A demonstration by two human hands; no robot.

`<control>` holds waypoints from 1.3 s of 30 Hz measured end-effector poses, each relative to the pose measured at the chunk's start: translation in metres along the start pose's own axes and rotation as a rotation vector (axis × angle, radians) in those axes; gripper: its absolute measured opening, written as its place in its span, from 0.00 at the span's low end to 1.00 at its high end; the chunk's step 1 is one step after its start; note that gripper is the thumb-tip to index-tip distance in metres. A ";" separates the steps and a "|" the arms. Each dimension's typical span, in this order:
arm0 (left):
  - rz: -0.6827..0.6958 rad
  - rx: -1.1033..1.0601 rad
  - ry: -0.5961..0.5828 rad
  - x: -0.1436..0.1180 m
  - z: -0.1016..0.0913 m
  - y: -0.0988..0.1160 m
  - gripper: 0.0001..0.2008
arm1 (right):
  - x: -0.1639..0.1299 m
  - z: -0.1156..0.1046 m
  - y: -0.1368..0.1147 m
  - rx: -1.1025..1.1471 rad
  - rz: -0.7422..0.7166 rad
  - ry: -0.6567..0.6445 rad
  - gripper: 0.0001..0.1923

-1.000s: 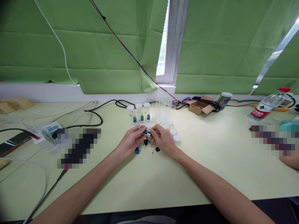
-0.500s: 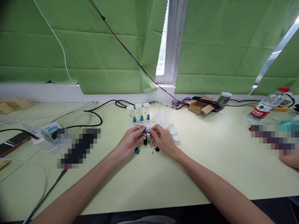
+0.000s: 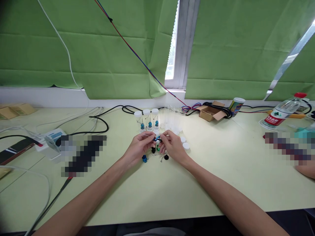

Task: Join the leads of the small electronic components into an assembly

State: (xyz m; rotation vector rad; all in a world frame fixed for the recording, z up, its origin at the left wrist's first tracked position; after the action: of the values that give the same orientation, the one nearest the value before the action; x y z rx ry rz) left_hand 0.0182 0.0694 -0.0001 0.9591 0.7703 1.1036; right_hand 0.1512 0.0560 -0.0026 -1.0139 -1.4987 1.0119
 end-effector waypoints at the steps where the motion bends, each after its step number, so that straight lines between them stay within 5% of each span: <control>1: 0.003 0.007 -0.007 0.000 0.000 0.000 0.13 | 0.000 0.000 0.001 0.003 0.003 0.001 0.18; 39: -0.007 -0.076 0.036 0.001 -0.002 -0.001 0.13 | -0.002 0.006 -0.002 -0.046 -0.021 -0.082 0.20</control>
State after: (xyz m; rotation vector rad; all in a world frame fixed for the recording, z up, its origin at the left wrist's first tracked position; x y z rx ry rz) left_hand 0.0166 0.0707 -0.0017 0.8735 0.7553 1.1387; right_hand 0.1450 0.0528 -0.0022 -0.9977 -1.6031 1.0189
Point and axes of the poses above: each hand's wrist, its own x-axis towards the middle knuckle, its own z-axis out of the palm, y = z × x, the point moved 7 cm from there along x, towards the middle knuckle, and after that the axes turned 4 degrees about -x, right-handed, at the moved point
